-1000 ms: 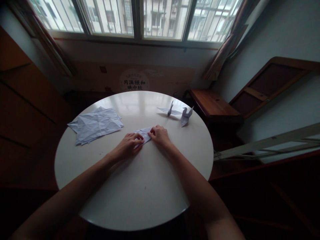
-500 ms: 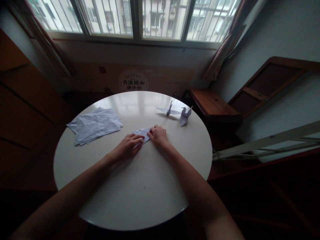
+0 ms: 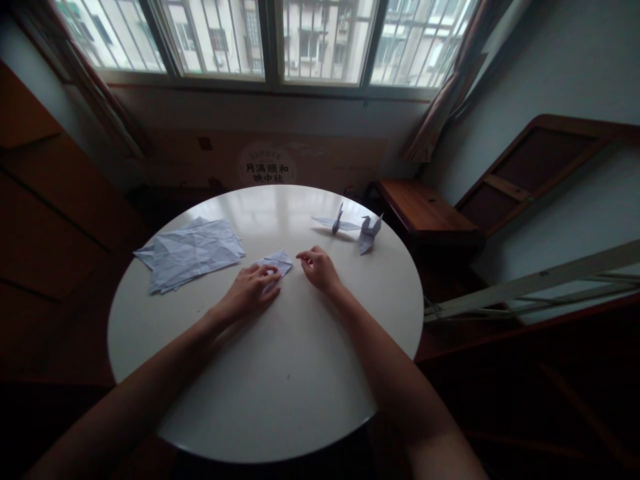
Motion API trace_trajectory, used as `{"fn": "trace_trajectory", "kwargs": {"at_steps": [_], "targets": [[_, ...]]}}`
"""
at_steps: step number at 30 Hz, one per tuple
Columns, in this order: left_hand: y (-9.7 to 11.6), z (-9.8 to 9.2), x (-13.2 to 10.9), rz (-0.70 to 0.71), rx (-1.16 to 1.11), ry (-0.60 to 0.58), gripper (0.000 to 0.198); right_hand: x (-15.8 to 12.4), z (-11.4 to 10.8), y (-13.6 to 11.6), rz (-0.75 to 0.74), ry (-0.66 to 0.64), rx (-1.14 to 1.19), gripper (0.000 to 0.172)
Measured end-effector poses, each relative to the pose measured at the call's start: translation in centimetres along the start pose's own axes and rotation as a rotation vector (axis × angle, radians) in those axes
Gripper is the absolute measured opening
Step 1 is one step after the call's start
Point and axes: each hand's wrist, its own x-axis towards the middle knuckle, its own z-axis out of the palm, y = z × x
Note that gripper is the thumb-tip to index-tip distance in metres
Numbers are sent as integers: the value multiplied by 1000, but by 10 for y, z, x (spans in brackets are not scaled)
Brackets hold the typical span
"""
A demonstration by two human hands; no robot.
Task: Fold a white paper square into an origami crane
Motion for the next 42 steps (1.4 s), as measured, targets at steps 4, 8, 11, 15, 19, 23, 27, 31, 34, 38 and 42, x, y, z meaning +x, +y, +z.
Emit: {"fn": "trace_trajectory", "kwargs": {"at_steps": [4, 8, 11, 15, 19, 23, 27, 31, 34, 38, 42], "targets": [[-4, 0, 0, -12, 2, 13, 32, -2, 6, 0, -157, -120, 15, 34], [-2, -1, -1, -12, -1, 20, 32, -4, 10, -3, -239, -251, -95, 43], [-1, -2, 0, -9, 0, 19, 32, -5, 9, -4, -229, -271, -186, 44], [-1, -2, 0, -14, 5, 14, 33, -6, 6, -5, -182, -272, -242, 42], [-1, -2, 1, -5, 15, 6, 32, -7, 4, -5, -128, -252, -278, 42], [-1, -2, 1, 2, 18, 3, 28, -7, 2, -5, -75, -234, -315, 42], [0, -2, 1, 1, 22, 2, 28, -6, 1, -6, -39, -228, -329, 42], [0, -2, 1, -5, 26, -12, 28, -6, 2, -8, -15, -233, -342, 44], [1, -2, 1, -15, 25, -13, 27, -6, 3, -8, 2, -227, -353, 45], [1, -3, 1, -22, 22, -8, 27, -6, 5, -9, 15, -219, -355, 46], [1, -2, 1, -17, 25, 4, 28, -5, 6, -9, 41, -194, -334, 46]]}}
